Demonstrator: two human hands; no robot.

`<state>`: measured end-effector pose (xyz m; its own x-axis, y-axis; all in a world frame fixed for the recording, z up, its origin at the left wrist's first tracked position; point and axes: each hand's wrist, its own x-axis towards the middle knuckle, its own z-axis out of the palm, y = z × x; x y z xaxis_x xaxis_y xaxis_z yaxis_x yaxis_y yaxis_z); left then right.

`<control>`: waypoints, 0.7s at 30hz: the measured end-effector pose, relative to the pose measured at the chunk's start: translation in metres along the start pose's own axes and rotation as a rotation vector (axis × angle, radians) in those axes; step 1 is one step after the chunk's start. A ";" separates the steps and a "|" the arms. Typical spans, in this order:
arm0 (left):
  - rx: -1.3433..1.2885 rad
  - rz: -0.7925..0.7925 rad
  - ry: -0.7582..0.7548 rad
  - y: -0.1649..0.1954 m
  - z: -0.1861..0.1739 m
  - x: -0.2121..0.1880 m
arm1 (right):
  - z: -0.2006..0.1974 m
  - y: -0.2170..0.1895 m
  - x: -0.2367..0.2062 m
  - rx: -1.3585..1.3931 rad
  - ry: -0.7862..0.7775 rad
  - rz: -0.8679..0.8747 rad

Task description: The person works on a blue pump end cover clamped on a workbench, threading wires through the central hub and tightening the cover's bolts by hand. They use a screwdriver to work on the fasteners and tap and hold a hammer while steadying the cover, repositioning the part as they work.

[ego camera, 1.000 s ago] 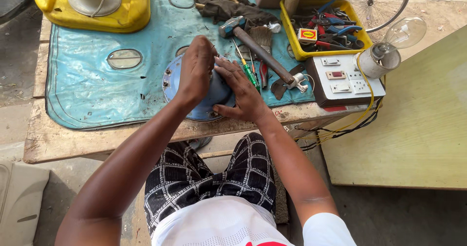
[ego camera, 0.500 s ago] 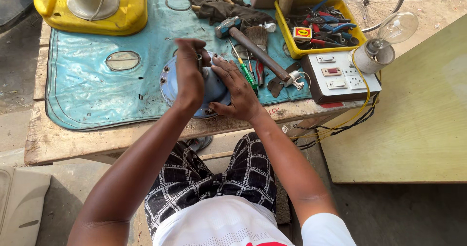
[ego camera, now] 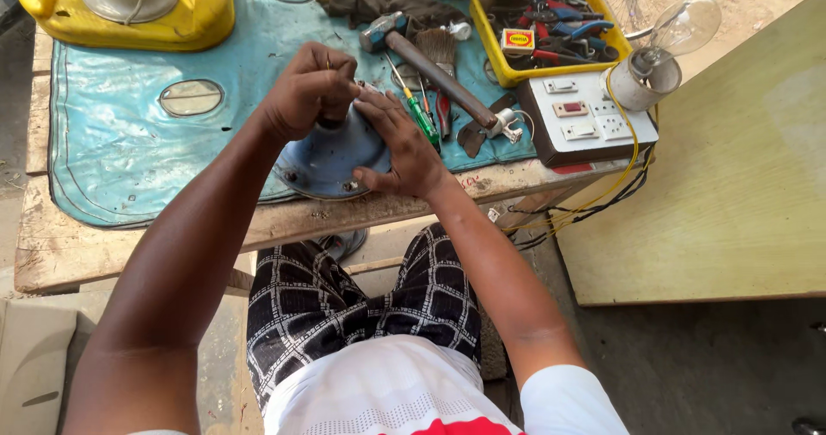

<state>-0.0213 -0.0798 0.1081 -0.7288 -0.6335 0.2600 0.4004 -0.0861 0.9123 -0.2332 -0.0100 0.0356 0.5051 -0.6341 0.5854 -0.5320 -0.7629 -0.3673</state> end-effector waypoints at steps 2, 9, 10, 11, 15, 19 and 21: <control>-0.068 -0.057 -0.154 0.010 -0.003 0.002 | -0.002 0.001 0.003 -0.006 0.009 -0.010; 0.507 0.471 0.870 -0.025 0.064 0.001 | 0.011 -0.025 -0.005 -0.201 0.077 0.059; 0.624 0.579 0.866 -0.032 0.069 0.000 | 0.015 -0.030 -0.008 -0.227 0.109 0.064; 0.739 0.681 0.857 -0.038 0.070 0.001 | 0.020 -0.033 -0.009 -0.230 0.123 0.087; 0.596 0.443 0.956 -0.041 0.051 0.018 | 0.029 -0.033 -0.009 -0.220 0.157 0.101; 0.573 0.391 0.657 -0.034 0.031 0.013 | 0.021 -0.024 -0.006 -0.179 0.157 0.077; 0.447 0.235 0.397 -0.026 0.019 0.005 | 0.013 -0.021 -0.004 -0.079 0.109 0.048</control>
<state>-0.0460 -0.0665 0.0913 -0.3547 -0.8402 0.4101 0.1920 0.3638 0.9115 -0.2153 0.0066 0.0311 0.4032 -0.6486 0.6455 -0.6079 -0.7171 -0.3409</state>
